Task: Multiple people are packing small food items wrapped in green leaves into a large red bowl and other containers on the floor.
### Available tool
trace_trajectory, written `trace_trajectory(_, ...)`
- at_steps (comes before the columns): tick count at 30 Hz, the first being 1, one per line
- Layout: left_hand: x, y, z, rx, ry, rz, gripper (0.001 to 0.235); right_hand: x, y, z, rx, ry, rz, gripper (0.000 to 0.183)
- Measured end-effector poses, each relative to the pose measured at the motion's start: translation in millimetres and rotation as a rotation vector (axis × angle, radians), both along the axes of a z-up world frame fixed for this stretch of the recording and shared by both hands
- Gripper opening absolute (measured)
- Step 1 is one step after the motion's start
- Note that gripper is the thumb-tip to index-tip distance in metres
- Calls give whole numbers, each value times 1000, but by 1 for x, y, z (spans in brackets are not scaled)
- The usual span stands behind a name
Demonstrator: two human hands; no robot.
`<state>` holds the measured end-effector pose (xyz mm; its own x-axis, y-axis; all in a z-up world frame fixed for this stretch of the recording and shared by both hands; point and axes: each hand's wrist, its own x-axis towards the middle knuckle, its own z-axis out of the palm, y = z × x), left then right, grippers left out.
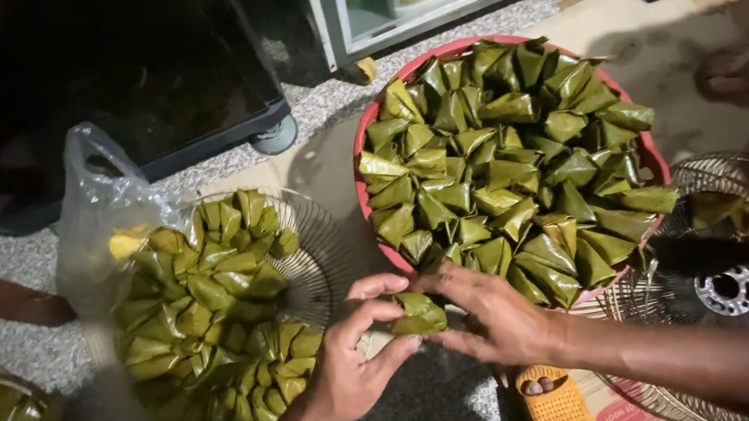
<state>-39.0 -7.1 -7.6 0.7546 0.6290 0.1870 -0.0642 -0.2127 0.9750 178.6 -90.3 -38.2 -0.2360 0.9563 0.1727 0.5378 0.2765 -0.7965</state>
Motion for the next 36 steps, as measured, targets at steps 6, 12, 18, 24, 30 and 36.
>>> trace_trajectory(6, 1, 3, -15, -126, 17, 3, 9, 1, -5, -14, 55, -189, 29, 51)
trace_trajectory(12, 3, -4, -36, -367, 3, 29, 14, 4, -15, -33, 126, -387, 78, 61)
trace_trajectory(18, -6, -3, -39, -663, 99, -53, 40, 5, -18, -6, 203, -278, 104, 61)
trace_trajectory(24, -10, 1, -43, -735, 98, -150, 25, 9, -25, -17, 320, -335, 202, 46)
trace_trajectory(30, -10, 1, -52, -814, 42, -137, 15, 17, -21, 6, 320, -183, 218, 37)
trace_trajectory(36, -2, 1, -50, -847, 36, -176, 10, 24, -24, 6, 353, -253, 235, 39)
